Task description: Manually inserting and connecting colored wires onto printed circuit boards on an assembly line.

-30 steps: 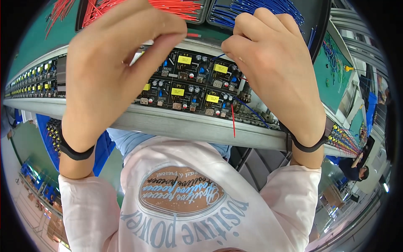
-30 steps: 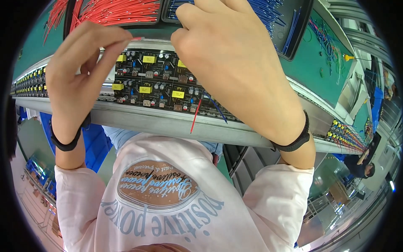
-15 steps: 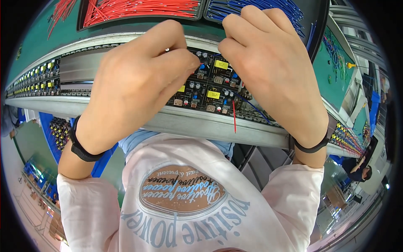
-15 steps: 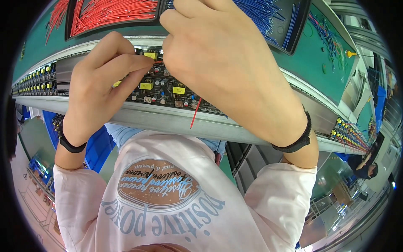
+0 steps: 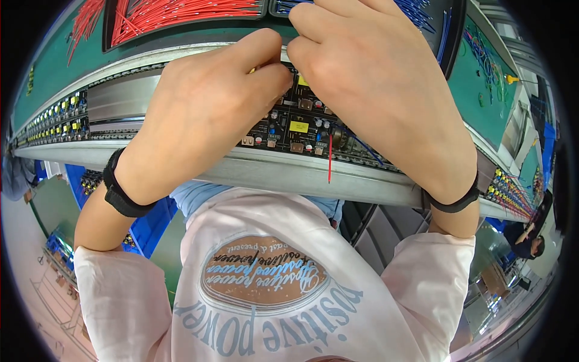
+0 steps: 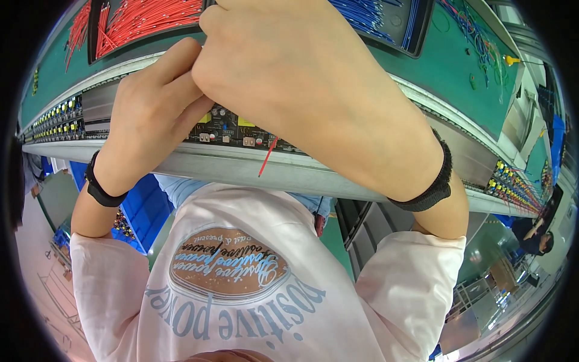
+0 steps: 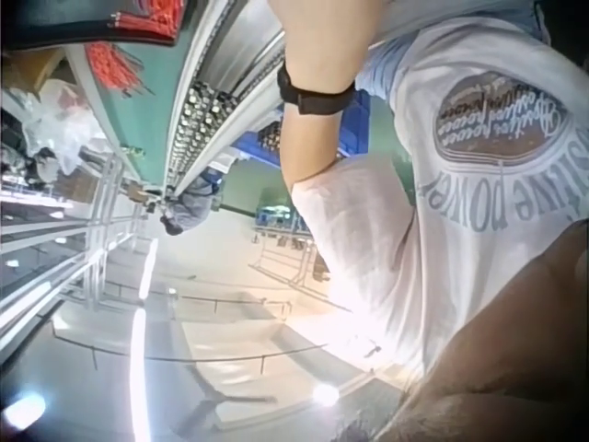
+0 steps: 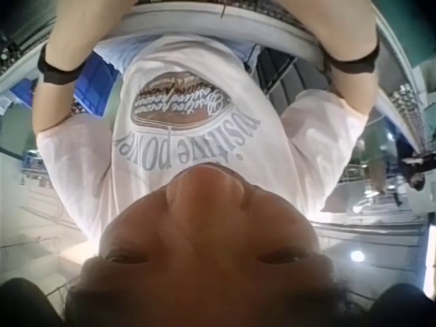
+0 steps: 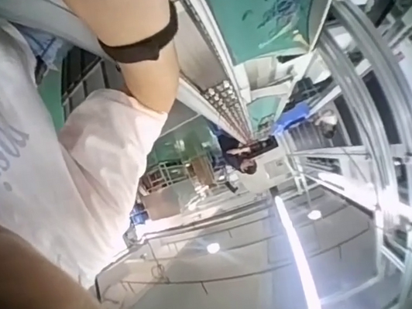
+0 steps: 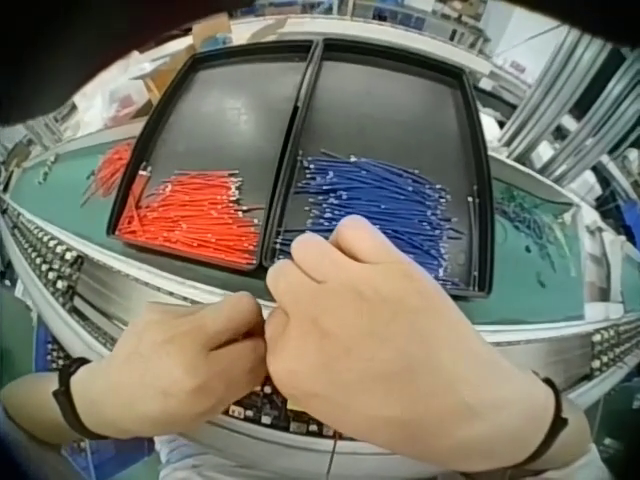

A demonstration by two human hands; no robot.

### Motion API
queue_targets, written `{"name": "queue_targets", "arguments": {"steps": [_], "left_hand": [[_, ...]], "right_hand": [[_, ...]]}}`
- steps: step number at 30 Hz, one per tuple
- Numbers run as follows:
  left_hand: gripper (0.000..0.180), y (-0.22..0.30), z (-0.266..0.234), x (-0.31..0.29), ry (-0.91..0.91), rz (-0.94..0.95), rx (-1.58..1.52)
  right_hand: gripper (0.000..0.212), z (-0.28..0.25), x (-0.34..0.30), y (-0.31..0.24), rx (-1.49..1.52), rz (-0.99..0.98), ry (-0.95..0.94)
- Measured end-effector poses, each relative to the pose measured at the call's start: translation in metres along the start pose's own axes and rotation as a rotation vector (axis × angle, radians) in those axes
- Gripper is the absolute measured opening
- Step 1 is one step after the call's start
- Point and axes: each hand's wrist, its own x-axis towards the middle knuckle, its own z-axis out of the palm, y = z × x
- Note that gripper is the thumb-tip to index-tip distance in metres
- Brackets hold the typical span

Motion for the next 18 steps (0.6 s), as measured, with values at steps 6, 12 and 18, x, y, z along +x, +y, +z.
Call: {"name": "queue_targets", "arguments": {"steps": [6, 12, 18], "left_hand": [[0.027, -0.002, 0.000, 0.001, -0.035, -0.008, 0.003], [0.021, -0.003, 0.002, 0.000, -0.007, -0.013, 0.019], [0.014, 0.000, -0.001, 0.002, -0.024, -0.003, 0.042]], "right_hand": [[0.013, -0.002, 0.006, -0.004, -0.024, 0.047, 0.009], [0.012, -0.003, 0.006, -0.009, -0.055, 0.071, 0.021], [0.012, -0.017, -0.028, 0.017, -0.093, 0.093, 0.032]]}}
